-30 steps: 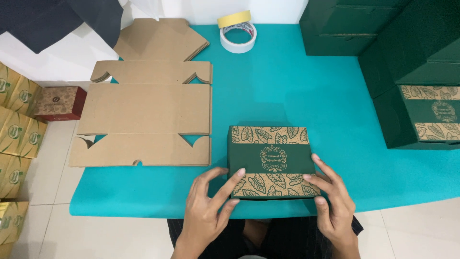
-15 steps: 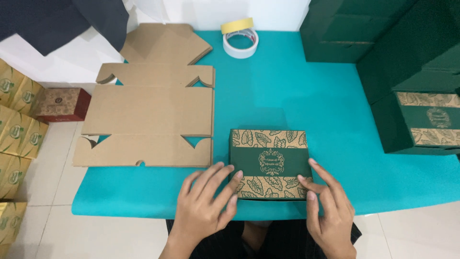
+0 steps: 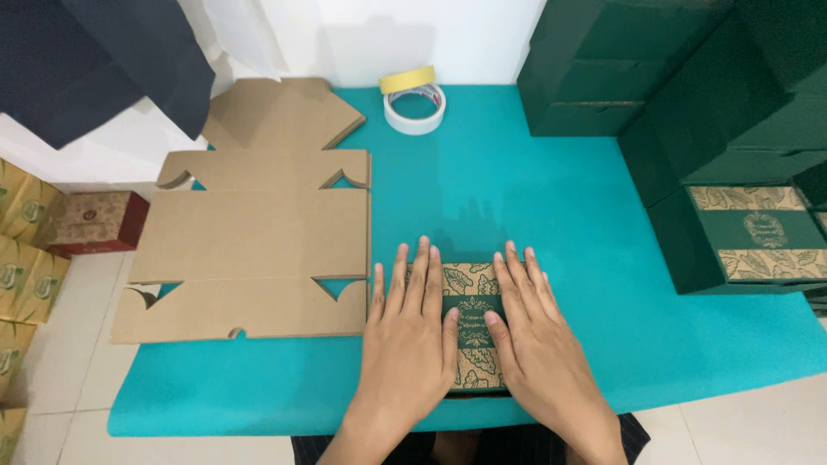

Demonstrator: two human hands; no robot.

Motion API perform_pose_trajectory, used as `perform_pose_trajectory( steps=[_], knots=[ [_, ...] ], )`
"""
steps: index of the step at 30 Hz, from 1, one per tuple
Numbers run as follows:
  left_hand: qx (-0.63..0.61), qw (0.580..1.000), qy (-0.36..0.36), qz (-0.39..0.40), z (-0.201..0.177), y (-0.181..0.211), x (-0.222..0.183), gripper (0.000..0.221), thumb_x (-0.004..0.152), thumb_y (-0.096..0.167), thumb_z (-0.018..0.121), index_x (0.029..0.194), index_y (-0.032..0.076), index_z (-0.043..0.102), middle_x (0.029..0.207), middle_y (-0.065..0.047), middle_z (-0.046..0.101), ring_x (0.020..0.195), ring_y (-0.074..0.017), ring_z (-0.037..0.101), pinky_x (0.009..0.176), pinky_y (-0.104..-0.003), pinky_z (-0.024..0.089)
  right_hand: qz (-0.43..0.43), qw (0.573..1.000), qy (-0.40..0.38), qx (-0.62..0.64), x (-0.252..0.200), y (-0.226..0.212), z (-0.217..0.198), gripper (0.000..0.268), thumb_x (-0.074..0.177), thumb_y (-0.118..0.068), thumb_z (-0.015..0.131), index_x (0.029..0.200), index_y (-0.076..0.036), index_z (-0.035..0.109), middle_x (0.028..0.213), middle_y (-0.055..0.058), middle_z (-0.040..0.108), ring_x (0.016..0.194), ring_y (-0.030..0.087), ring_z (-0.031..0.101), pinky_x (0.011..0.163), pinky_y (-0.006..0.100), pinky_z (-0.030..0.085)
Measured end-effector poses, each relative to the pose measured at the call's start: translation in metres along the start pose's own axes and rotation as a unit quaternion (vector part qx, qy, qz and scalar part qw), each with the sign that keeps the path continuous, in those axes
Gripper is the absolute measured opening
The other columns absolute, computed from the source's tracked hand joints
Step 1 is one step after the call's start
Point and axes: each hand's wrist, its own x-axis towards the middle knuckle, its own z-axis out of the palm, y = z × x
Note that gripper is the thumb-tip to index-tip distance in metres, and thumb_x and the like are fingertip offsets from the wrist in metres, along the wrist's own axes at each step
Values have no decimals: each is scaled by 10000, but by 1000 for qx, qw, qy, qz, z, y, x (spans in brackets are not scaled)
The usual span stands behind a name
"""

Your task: The person folds flat cardboard pieces into small rectangular boxes on a teal table. They fold the side flaps, tuck the tabs, and close the lids, then stack the finished boxes with others nearby.

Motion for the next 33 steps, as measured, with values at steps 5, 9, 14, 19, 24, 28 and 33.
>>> perform_pose_trajectory(
  steps=[5, 9, 14, 19, 24, 28, 33],
  knots=[
    [31, 999, 4, -10, 8, 2, 2, 613, 980, 311, 380, 1494, -18, 329, 1562, -171, 348, 1451, -332, 293, 1182, -516, 206, 13, 1000, -1, -25, 3, -3, 0, 593, 1027, -292, 301, 1536, -7, 197, 1632, 121, 192, 1519, 279, 95, 1168, 408, 196],
    [-206, 975, -62, -53, -9, -3, 8, 564, 1037, 290, 301, 1495, -38, 297, 1615, -176, 222, 1511, -330, 106, 1158, -463, 222, 4, 997, 11, 73, 3, 9, 4, 603, 990, -223, 427, 1520, -5, 238, 1636, 145, 169, 1525, 310, 72, 1201, 427, 114],
    [-414, 902, 18, -123, -24, -8, -27, 612, 1033, 410, 235, 1554, 108, 129, 1665, -125, 52, 1549, -297, 23, 1222, -483, 73, 63, 960, 63, 265, -30, -2, -14, 598, 992, -297, 350, 1544, -116, 208, 1665, 97, 106, 1542, 228, 69, 1208, 412, 82],
    [-489, 860, -51, -138, -12, 2, -69, 812, 977, 514, 313, 1543, 50, -36, 1661, -136, -58, 1543, -274, -5, 1212, -446, 50, 198, 913, 57, 352, -74, 10, 17, 685, 936, -402, 325, 1547, -125, 188, 1664, 32, 159, 1532, 137, 111, 1206, 341, 71],
    [-494, 838, -16, -232, -2, 22, -78, 738, 960, 480, 328, 1560, 124, 86, 1666, -67, 109, 1526, -263, 177, 1183, -441, 243, 405, 842, 111, 339, -87, 1, 35, 675, 880, -479, 369, 1514, -247, 355, 1641, -74, 255, 1532, 94, 163, 1236, 329, 108],
    [-467, 838, -75, -273, 4, 22, -81, 813, 893, 578, 335, 1562, 224, 39, 1676, 9, 58, 1504, -252, 253, 1130, -458, 390, 367, 854, 98, 356, -92, 16, 40, 710, 878, -502, 353, 1535, -238, 297, 1652, -45, 214, 1536, 118, 140, 1233, 348, 93],
    [-461, 859, -77, -210, 7, 32, -81, 947, 870, 626, 417, 1561, 131, 1, 1668, -73, 28, 1521, -274, 153, 1187, -460, 233, 290, 844, 191, 408, -102, 35, 46, 775, 853, -515, 407, 1516, -120, 330, 1640, 33, 252, 1531, 140, 156, 1213, 362, 72]
  ],
)
